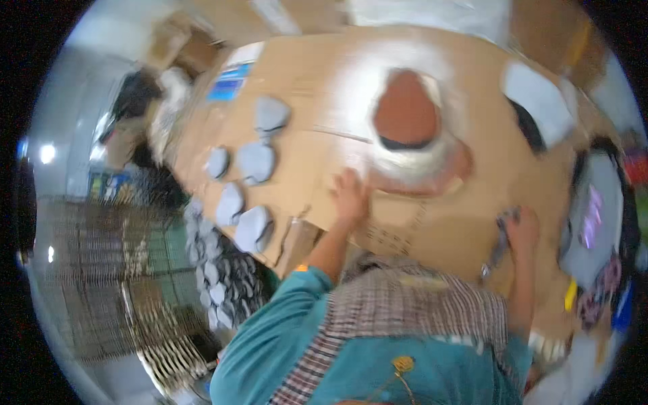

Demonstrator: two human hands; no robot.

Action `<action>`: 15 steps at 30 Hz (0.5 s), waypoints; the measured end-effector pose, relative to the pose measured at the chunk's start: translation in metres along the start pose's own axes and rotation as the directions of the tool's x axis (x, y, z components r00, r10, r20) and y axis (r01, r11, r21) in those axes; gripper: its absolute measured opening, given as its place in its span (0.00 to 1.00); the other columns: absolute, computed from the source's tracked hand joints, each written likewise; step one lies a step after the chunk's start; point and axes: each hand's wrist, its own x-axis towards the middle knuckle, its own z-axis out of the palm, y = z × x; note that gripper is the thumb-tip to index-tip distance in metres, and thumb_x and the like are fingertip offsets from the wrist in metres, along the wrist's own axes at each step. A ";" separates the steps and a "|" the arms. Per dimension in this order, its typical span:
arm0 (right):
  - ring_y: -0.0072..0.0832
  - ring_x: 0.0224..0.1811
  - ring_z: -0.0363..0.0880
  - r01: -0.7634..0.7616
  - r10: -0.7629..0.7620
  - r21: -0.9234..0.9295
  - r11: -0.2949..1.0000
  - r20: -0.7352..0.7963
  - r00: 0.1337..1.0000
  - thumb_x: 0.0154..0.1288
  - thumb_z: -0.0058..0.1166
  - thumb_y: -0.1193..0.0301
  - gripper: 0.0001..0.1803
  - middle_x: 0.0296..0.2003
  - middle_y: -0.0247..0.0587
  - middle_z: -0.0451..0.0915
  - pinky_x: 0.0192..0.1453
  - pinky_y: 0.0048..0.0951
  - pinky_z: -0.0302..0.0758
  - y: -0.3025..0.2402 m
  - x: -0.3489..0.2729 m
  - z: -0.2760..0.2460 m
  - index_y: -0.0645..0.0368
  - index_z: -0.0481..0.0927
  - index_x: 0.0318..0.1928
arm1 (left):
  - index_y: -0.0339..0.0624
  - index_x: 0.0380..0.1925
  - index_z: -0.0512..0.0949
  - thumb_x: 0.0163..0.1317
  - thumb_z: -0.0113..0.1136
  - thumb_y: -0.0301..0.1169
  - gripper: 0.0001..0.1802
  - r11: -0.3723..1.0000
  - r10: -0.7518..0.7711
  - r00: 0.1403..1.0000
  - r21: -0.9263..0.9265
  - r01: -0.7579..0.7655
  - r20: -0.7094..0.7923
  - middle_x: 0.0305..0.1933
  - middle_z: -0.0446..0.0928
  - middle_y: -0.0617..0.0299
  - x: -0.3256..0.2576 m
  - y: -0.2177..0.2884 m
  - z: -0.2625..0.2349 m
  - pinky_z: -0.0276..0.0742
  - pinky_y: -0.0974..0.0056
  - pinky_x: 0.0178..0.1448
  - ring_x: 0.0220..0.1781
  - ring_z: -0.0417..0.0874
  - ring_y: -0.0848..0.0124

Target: Organizing shoe upper components and applying adhesive using an industrial spray gun on a workbench.

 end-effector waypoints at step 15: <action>0.47 0.53 0.61 0.450 -0.439 -0.036 0.892 -0.298 0.848 0.48 0.49 0.73 0.26 0.51 0.57 0.63 0.56 0.42 0.59 -0.052 0.037 0.053 0.65 0.64 0.52 | 0.45 0.51 0.64 0.50 0.50 0.40 0.27 0.823 0.014 0.998 -0.567 -0.043 -0.056 0.64 0.50 0.58 0.022 -0.057 -0.002 0.50 0.39 0.57 0.66 0.47 0.58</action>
